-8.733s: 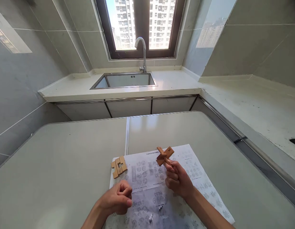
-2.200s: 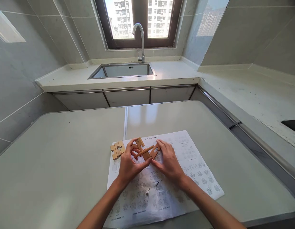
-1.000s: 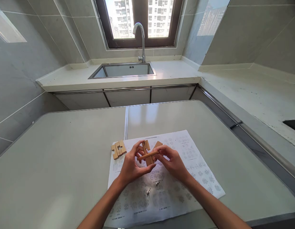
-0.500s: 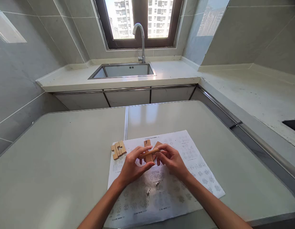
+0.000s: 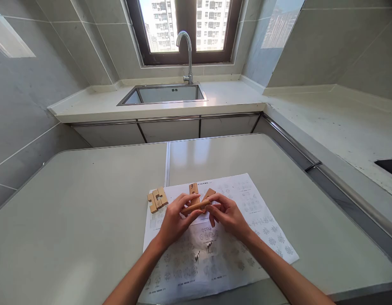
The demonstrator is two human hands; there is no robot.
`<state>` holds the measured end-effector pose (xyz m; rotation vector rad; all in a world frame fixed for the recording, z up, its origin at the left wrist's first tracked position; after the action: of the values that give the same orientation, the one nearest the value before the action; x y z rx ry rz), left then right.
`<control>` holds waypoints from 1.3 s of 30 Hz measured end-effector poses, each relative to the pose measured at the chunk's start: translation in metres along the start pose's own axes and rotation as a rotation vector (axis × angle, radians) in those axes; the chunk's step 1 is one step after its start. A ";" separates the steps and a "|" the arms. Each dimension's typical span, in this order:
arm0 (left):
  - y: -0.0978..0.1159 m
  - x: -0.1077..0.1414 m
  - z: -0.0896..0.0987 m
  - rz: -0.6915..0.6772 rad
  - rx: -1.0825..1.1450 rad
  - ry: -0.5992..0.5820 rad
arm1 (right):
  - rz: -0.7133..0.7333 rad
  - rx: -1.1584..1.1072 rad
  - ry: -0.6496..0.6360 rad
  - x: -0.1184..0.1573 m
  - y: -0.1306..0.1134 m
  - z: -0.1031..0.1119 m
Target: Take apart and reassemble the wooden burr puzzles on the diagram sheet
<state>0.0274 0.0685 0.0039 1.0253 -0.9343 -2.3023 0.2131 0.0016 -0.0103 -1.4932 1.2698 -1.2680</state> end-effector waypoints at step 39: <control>0.000 -0.004 0.000 0.020 0.026 0.008 | -0.012 -0.013 -0.019 0.001 0.007 0.001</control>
<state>0.0296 0.0713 0.0057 1.0300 -0.9693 -2.2739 0.2123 -0.0011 -0.0171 -1.5208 1.2609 -1.2518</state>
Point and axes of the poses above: each hand's wrist, its own x-axis away from the middle knuckle, its own z-axis out of the back of the hand, y = z × x, the point moved 2 cm from there along -x, towards the middle knuckle, and after that the axes turned 13 degrees about -z, right-handed, at the moved point
